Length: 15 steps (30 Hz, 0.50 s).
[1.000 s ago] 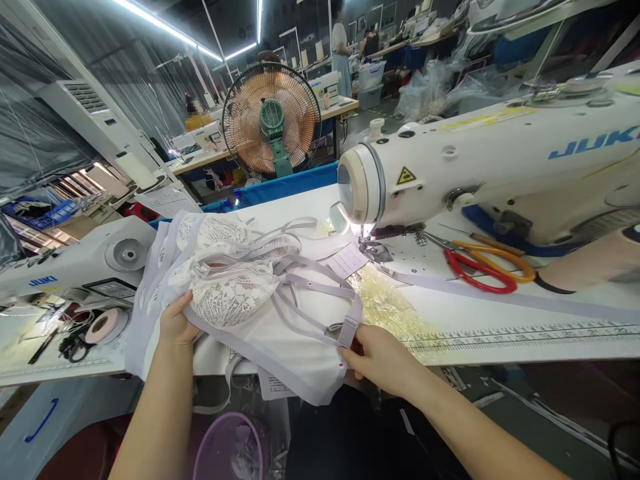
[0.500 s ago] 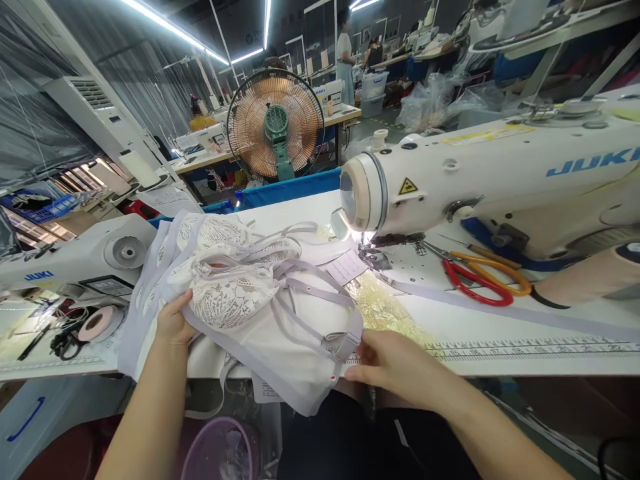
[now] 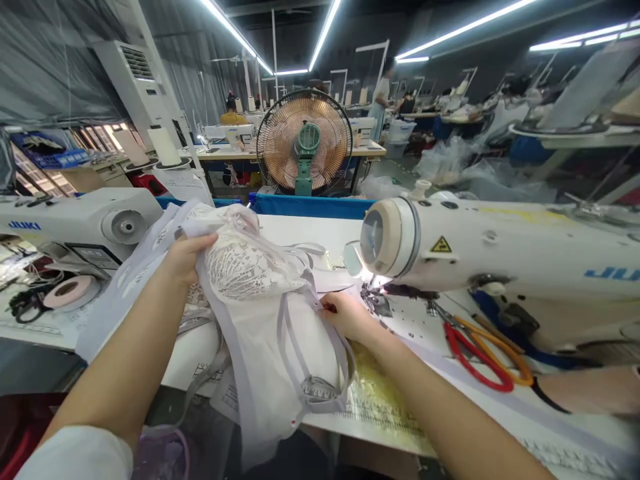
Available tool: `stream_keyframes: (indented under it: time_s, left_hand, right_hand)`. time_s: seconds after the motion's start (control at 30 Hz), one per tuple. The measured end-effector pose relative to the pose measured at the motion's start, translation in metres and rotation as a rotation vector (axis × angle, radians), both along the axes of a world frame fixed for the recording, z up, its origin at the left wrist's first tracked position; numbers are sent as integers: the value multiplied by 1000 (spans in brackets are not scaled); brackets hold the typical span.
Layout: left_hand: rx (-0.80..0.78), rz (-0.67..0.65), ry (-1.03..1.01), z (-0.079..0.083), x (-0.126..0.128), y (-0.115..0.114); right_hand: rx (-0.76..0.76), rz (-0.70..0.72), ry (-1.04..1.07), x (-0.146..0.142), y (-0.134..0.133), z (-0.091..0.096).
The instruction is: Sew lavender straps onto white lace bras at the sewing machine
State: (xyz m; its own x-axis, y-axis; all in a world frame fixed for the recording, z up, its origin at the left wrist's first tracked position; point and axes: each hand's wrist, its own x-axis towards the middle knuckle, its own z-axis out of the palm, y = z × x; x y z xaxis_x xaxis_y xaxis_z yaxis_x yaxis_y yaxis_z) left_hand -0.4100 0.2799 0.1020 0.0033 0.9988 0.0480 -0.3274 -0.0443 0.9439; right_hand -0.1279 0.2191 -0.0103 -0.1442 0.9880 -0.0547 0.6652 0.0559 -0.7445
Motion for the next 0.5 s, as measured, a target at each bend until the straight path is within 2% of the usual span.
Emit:
stream_keyframes:
  time_s: [0.1, 0.23, 0.37, 0.5]
  left_hand:
    - [23, 12, 29, -3, 12, 31]
    - [-35, 30, 16, -34, 29, 65]
    - [-122, 50, 16, -62, 44, 78]
    - [-102, 47, 19, -67, 47, 80]
  right_hand:
    - [-41, 8, 211, 15, 0, -4]
    - [-101, -40, 506, 23, 5, -10]
    - [-144, -78, 625, 23, 10, -17]
    - [-182, -108, 713, 22, 10, -18]
